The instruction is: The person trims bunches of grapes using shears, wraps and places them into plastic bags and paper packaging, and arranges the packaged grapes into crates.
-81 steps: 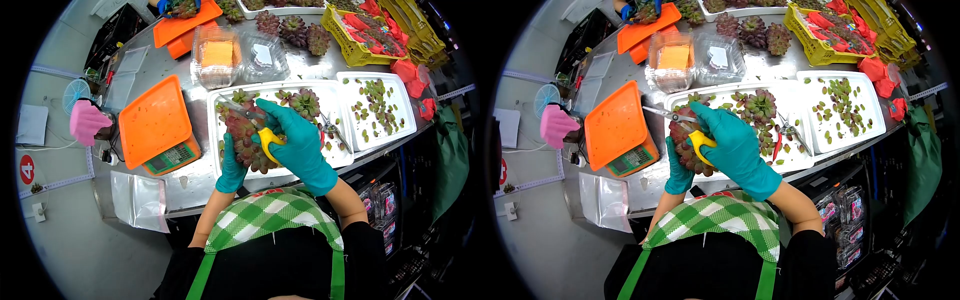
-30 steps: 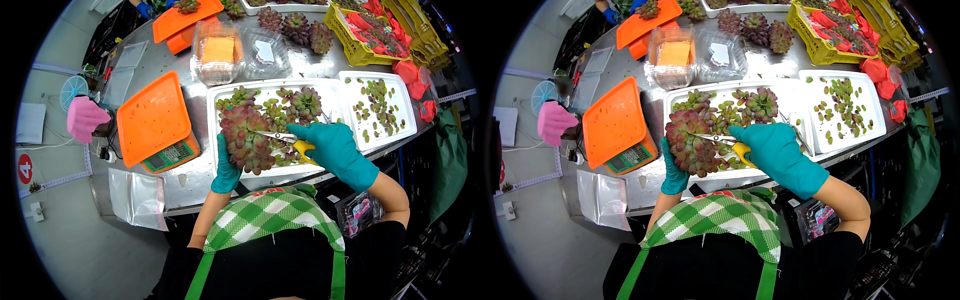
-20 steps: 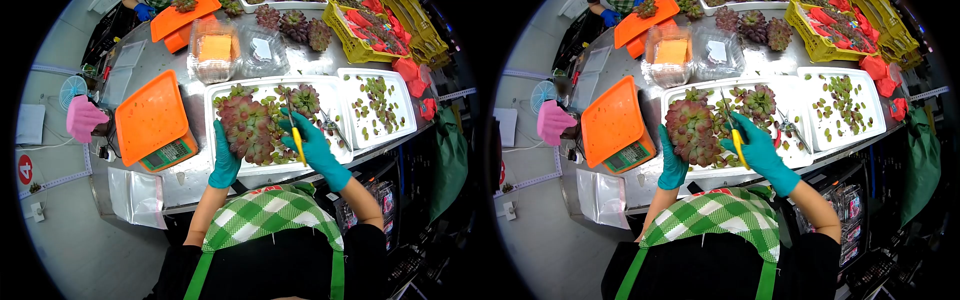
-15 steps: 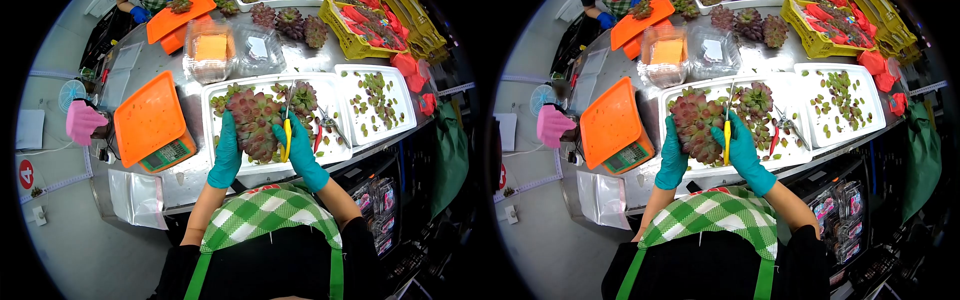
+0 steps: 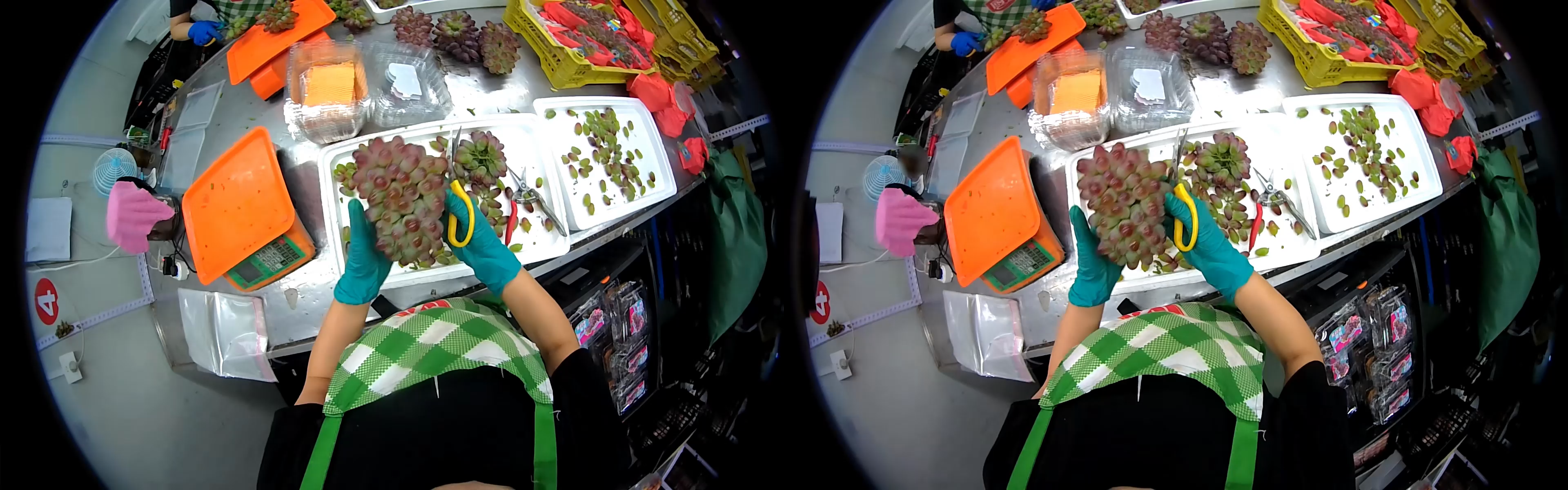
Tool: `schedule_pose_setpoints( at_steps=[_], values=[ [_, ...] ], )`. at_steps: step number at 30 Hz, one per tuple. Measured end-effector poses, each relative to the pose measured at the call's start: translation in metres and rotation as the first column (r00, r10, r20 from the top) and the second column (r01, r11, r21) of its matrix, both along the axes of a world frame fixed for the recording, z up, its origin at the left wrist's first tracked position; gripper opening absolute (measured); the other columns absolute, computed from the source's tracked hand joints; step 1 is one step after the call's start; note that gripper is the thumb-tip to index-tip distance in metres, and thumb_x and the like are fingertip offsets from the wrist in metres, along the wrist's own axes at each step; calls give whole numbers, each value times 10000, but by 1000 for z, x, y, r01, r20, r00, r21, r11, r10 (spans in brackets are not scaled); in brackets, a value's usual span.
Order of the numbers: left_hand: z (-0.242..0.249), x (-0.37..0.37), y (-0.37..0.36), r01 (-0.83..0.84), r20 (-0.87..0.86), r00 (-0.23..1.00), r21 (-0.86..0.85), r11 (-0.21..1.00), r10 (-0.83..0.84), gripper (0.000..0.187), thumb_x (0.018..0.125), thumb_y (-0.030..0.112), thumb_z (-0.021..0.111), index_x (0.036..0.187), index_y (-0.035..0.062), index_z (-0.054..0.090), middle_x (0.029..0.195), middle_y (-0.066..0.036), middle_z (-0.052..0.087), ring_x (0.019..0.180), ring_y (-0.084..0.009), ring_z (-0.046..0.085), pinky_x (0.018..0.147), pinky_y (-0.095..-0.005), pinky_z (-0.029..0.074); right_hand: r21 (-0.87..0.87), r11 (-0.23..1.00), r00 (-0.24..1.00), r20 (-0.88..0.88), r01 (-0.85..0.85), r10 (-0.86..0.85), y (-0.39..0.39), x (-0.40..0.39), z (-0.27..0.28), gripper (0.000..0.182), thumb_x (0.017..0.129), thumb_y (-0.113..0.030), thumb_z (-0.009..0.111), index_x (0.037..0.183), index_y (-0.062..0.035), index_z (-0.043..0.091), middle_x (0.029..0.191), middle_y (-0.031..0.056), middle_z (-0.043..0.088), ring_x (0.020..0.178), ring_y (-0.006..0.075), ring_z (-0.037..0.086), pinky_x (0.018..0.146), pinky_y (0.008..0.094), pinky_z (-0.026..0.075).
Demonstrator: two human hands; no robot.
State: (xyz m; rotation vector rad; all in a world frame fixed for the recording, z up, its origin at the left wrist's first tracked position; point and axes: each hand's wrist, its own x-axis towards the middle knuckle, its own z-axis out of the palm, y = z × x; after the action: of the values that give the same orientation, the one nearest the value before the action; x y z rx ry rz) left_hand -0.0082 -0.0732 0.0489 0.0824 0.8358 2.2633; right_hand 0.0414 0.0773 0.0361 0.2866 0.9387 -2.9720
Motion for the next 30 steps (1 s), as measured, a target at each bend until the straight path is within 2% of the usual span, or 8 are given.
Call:
schedule_pose_setpoints(
  at_steps=[5,10,13,15,18,21,27,30],
  values=[
    [4,6,-6,-75,-65,995,16,997,76,848,707,662,432,1319,123,201,1317,-109,299,1180,-270,350,973,-414,321,422,905,997,-36,-47,68,0,-5,24,509,771,-84,605,1227,-23,388,1099,40,505,932,111,516,811,244,441],
    [-11,4,-17,-82,-29,996,123,989,86,863,697,670,414,1324,119,194,1337,-109,265,1201,-284,314,984,-447,285,506,860,990,-75,-67,121,-2,-2,31,634,684,-14,674,1247,-66,387,1114,25,508,920,71,488,791,236,447],
    [3,0,-18,25,56,998,174,984,-35,807,715,590,478,1315,120,213,1327,-114,281,1195,-273,328,975,-436,314,825,562,954,-119,-60,277,11,3,64,631,680,-17,676,1243,-83,399,1086,24,530,922,75,486,786,251,454],
    [-15,1,-17,21,134,989,324,946,-68,768,748,577,458,1310,107,225,1317,-121,302,1177,-276,355,960,-435,335,785,614,962,-97,-83,255,13,5,73,585,688,-28,670,1218,-86,430,1044,17,559,887,89,513,761,255,463],
    [-23,6,-21,51,146,985,246,968,-89,771,748,581,457,1309,105,228,1314,-121,308,1171,-276,363,956,-433,341,648,758,994,-21,-71,112,5,5,80,514,701,-22,654,1178,-66,465,991,32,577,820,105,550,720,237,469],
    [-26,7,-27,70,146,985,177,982,-96,773,748,585,456,1307,102,230,1311,-122,314,1165,-276,371,952,-431,346,644,747,987,113,-162,116,8,3,73,508,704,-19,651,1174,-62,464,975,36,579,812,111,558,722,234,468],
    [-36,11,-35,103,181,977,83,991,-117,778,747,594,454,1305,97,235,1304,-123,326,1154,-277,387,944,-427,356,735,677,998,-59,41,4,3,-9,85,475,711,-64,660,1154,-78,489,933,40,589,787,116,560,743,244,463],
    [-34,18,-36,151,61,986,29,988,-153,793,732,612,452,1297,95,250,1273,-121,367,1123,-274,422,929,-419,378,874,486,977,-98,-7,190,-7,-14,95,495,705,-121,680,1161,-98,489,914,49,594,778,101,549,730,242,455]
  ],
)
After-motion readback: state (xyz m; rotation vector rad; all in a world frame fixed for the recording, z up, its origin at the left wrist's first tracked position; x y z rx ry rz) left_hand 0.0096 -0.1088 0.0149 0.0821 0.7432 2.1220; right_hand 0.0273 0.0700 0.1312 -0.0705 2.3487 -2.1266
